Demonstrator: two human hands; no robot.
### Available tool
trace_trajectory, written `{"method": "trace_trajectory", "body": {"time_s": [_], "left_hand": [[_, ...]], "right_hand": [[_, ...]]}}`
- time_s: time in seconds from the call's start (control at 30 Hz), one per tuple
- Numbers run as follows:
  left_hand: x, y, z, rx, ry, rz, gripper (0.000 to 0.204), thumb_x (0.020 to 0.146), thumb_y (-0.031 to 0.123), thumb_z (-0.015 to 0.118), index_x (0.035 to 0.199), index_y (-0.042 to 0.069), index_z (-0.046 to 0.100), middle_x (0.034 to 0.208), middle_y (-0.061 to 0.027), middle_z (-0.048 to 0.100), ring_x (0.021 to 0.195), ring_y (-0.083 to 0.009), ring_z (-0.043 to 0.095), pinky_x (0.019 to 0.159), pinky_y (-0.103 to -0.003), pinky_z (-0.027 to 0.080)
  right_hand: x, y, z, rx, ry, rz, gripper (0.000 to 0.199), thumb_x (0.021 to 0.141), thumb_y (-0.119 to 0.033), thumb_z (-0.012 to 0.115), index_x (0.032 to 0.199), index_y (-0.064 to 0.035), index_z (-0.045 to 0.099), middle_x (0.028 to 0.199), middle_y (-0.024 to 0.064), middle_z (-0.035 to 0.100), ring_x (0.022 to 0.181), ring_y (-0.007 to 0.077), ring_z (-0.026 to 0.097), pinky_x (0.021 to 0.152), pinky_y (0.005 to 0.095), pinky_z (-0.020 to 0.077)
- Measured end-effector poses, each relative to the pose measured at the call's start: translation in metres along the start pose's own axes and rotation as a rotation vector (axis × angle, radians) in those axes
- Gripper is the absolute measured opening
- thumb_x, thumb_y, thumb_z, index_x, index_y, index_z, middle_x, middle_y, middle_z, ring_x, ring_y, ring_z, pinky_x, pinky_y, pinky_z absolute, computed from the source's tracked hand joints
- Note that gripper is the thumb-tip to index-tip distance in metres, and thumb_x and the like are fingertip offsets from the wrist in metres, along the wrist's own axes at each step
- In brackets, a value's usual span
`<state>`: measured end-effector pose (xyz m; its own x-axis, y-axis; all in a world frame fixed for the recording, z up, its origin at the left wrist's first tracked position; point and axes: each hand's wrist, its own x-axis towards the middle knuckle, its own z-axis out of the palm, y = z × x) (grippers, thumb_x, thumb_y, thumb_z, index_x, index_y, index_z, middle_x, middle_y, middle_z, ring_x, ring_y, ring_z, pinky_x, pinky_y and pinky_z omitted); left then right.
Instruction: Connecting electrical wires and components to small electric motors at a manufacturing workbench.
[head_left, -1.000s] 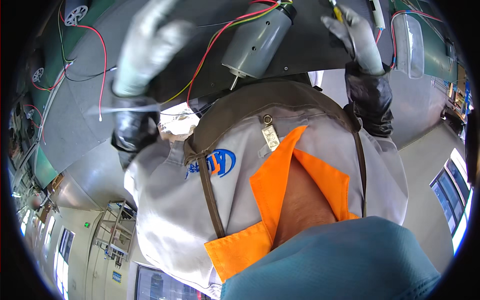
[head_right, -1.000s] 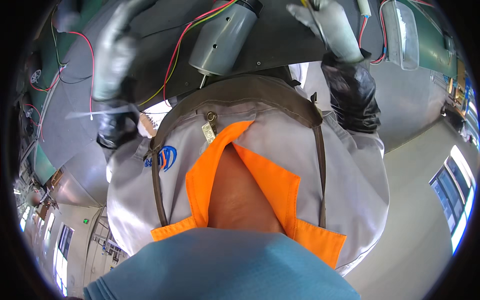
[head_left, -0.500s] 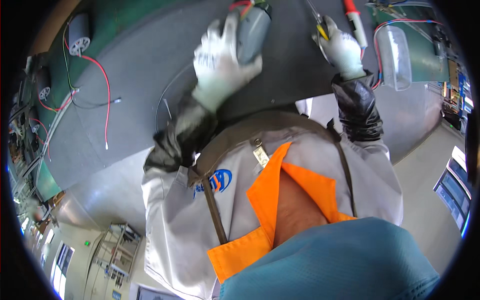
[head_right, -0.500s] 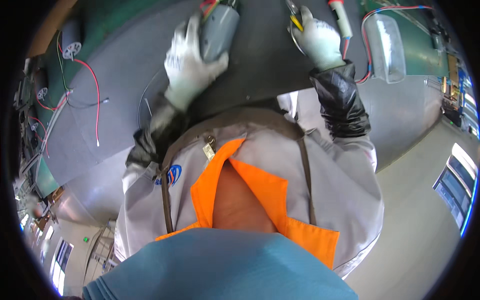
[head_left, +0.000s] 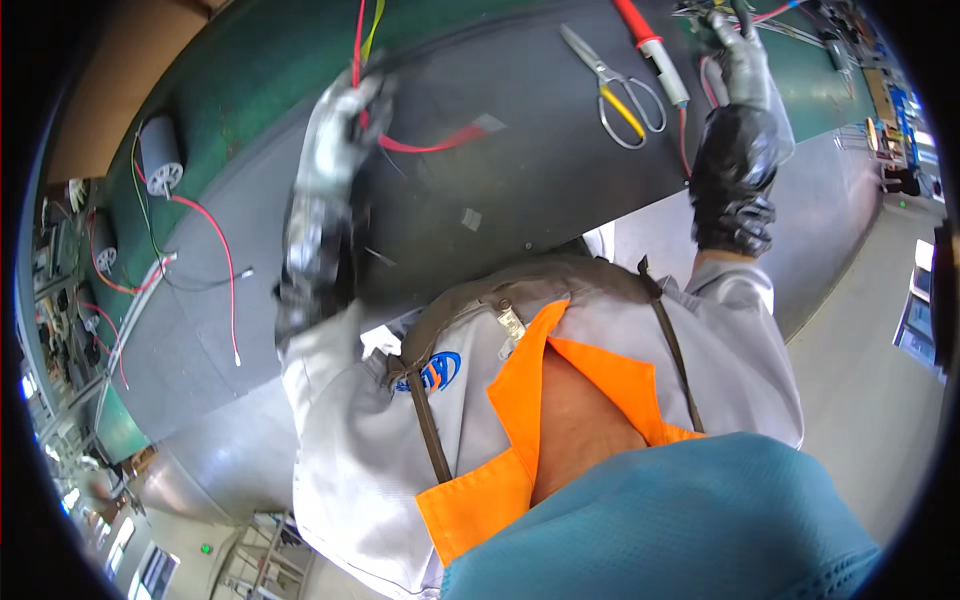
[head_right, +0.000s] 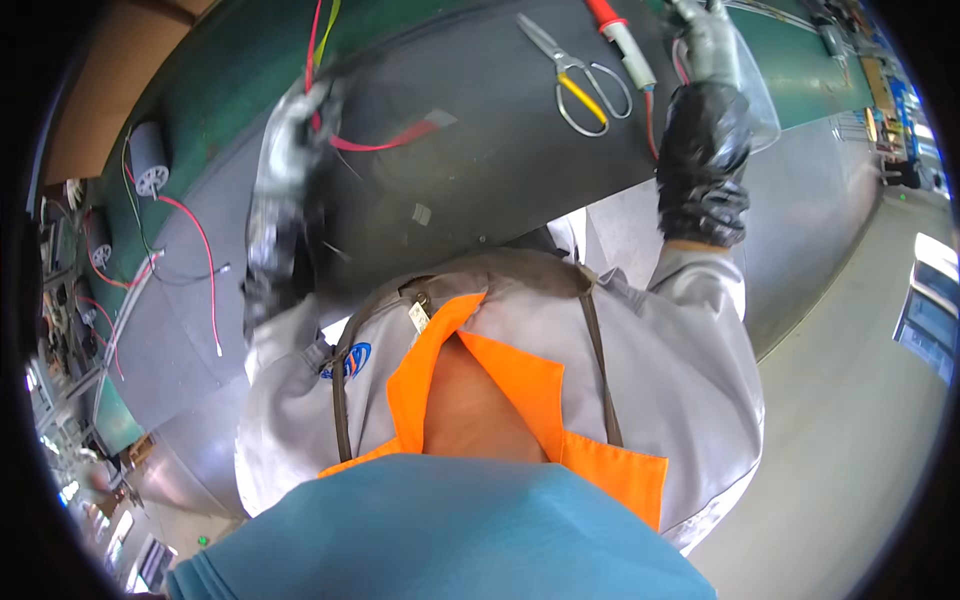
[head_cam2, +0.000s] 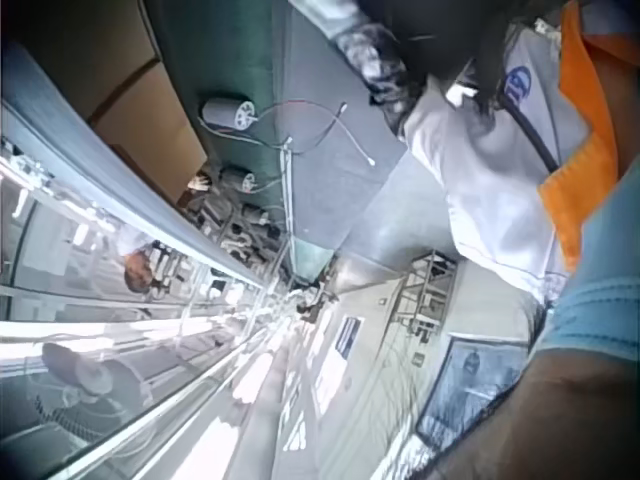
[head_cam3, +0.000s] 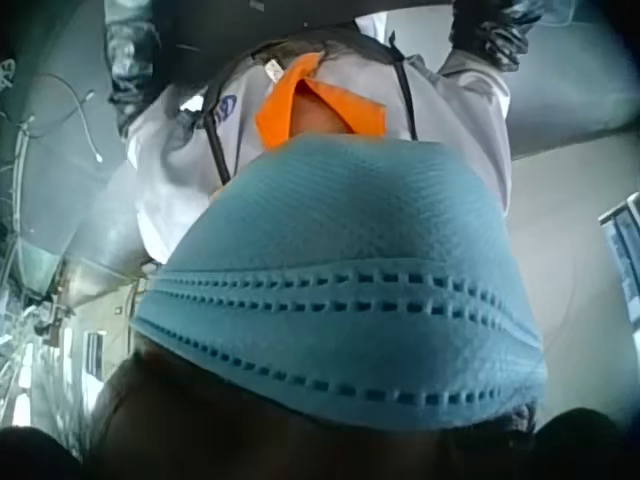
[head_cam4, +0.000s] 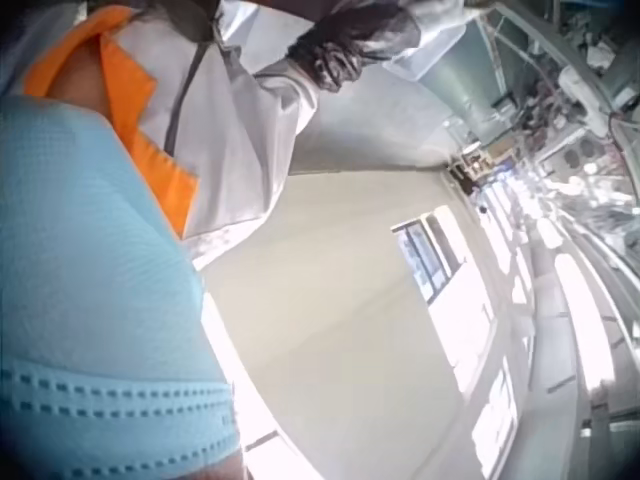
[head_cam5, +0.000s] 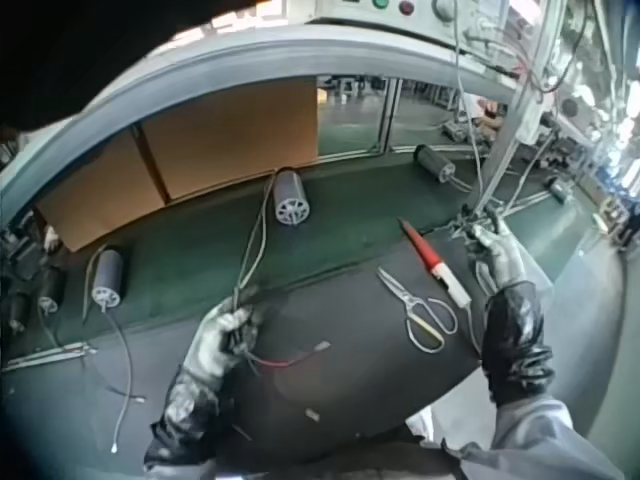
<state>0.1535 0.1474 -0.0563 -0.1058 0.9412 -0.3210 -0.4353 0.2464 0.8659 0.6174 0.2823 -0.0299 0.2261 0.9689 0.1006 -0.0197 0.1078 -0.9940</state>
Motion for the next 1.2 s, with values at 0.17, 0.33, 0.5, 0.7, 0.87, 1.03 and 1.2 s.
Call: {"method": "trace_trajectory", "body": {"time_s": [0.17,0.33,0.5,0.7,0.87,1.03,1.2], "left_hand": [[-0.149,-0.023,-0.09,0.206,0.064,-0.134,0.05,0.099,0.025,0.065,0.14,-0.002,0.056,0.089,-0.0004,0.061,0.069,-0.0055,0.056,0.053,-0.019,0.041],[-0.185,-0.011,-0.056,0.174,-0.002,-0.438,0.038,0.099,0.026,0.066,0.124,-0.004,0.065,0.103,-0.0056,0.068,0.088,-0.0123,0.064,0.078,-0.027,0.053],[-0.128,-0.036,-0.019,0.278,-0.407,-0.019,0.048,0.1,0.043,0.063,0.114,-0.003,0.067,0.102,-0.0047,0.068,0.095,-0.014,0.061,0.088,-0.029,0.048],[-0.076,-0.039,0.042,-0.131,-0.167,0.056,0.026,0.104,0.023,0.065,0.11,-0.002,0.07,0.097,-0.0047,0.073,0.085,-0.0106,0.065,0.079,-0.025,0.051],[-0.07,-0.03,0.062,-0.088,-0.067,0.109,0.025,0.103,0.025,0.066,0.106,0.0,0.071,0.095,-0.0029,0.073,0.085,-0.0097,0.065,0.08,-0.025,0.05],[-0.069,-0.03,0.063,-0.087,-0.018,0.091,0.022,0.102,0.023,0.067,0.102,0.002,0.071,0.09,-0.002,0.072,0.081,-0.0089,0.065,0.075,-0.025,0.051],[-0.069,-0.032,0.064,-0.169,-0.006,0.065,0.02,0.101,0.022,0.069,0.1,0.002,0.071,0.087,-0.001,0.072,0.078,-0.0075,0.064,0.072,-0.024,0.05]], "right_hand": [[-0.046,-0.073,0.091,-0.436,-0.504,0.338,0.029,0.095,-0.014,0.07,0.123,-0.0056,0.069,0.092,0.0028,0.071,0.076,0.0102,0.066,0.069,0.025,0.0522],[-0.104,-0.011,0.156,-0.448,-1.354,0.221,0.025,0.098,-0.023,0.072,0.115,-0.0046,0.076,0.086,-0.0028,0.069,0.074,0.0045,0.06,0.063,0.0215,0.0484],[-0.153,0.02,0.163,-0.324,-1.528,-0.248,0.026,0.101,-0.015,0.064,0.118,0.0031,0.072,0.111,0.0096,0.075,0.091,0.0136,0.067,0.081,0.0277,0.0537],[-0.191,-0.008,0.126,-0.221,-0.759,-0.246,0.037,0.1,-0.003,0.06,0.134,0.011,0.061,0.118,0.0157,0.073,0.097,0.0174,0.07,0.088,0.0271,0.054],[-0.21,-0.029,0.13,-0.588,-0.539,-0.179,0.039,0.093,-0.017,0.064,0.127,0.0015,0.069,0.109,0.0161,0.076,0.084,0.0192,0.075,0.077,0.0318,0.0586],[-0.217,-0.019,0.139,-0.166,-0.539,-0.323,0.036,0.1,-0.001,0.057,0.134,0.0112,0.061,0.098,0.0165,0.075,0.082,0.0166,0.072,0.079,0.0292,0.0573],[-0.211,-0.017,0.14,-0.336,-0.568,-0.367,0.036,0.099,-0.003,0.058,0.132,0.0089,0.063,0.099,0.0162,0.076,0.083,0.0182,0.073,0.078,0.0302,0.0579]]}}
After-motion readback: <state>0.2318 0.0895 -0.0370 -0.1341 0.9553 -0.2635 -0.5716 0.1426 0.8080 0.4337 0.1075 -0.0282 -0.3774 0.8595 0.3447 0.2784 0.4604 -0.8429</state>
